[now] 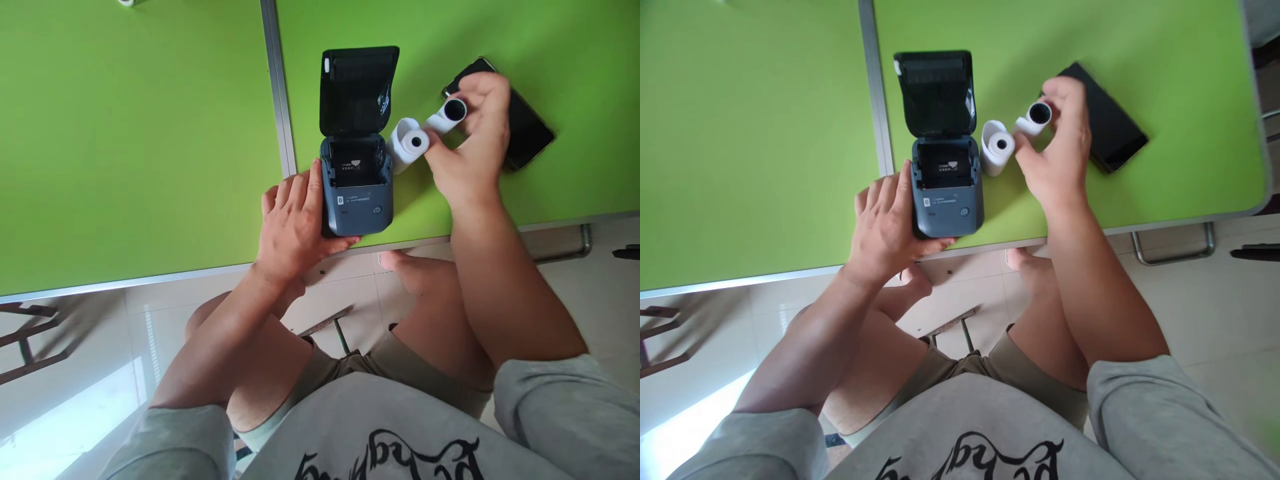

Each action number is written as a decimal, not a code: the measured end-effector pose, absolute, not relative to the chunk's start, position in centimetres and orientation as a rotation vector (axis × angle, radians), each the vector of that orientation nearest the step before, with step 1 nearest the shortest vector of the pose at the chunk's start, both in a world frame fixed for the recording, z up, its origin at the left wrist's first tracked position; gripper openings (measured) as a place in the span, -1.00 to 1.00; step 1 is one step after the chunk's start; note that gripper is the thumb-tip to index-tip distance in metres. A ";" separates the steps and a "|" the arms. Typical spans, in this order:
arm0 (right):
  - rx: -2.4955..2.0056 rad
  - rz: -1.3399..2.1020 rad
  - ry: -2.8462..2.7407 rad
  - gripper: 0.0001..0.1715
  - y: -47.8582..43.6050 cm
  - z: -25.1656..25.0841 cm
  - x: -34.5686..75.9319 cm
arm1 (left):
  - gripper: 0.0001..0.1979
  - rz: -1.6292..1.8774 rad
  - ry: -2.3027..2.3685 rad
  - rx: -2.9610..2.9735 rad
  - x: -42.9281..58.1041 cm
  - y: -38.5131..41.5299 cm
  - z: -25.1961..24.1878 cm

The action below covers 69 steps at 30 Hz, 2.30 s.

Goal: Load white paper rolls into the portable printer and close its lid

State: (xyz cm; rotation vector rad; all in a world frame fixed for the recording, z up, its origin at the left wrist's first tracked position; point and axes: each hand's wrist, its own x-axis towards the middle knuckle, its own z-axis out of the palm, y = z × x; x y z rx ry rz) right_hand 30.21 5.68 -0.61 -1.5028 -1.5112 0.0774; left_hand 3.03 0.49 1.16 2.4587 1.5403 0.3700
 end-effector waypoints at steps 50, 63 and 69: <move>-1.357 0.397 -1.967 -0.38 2.4 -0.7 28.0 | 0.15 0.327 1.537 2.423 3.1 0.7 1.6; -1.279 0.569 -1.673 -0.36 2.9 -0.6 27.6 | 0.17 0.313 1.554 2.420 3.1 0.7 1.7; -0.989 1.028 -1.254 -0.34 4.2 1.2 26.6 | 0.16 0.349 1.560 2.434 3.1 0.8 1.4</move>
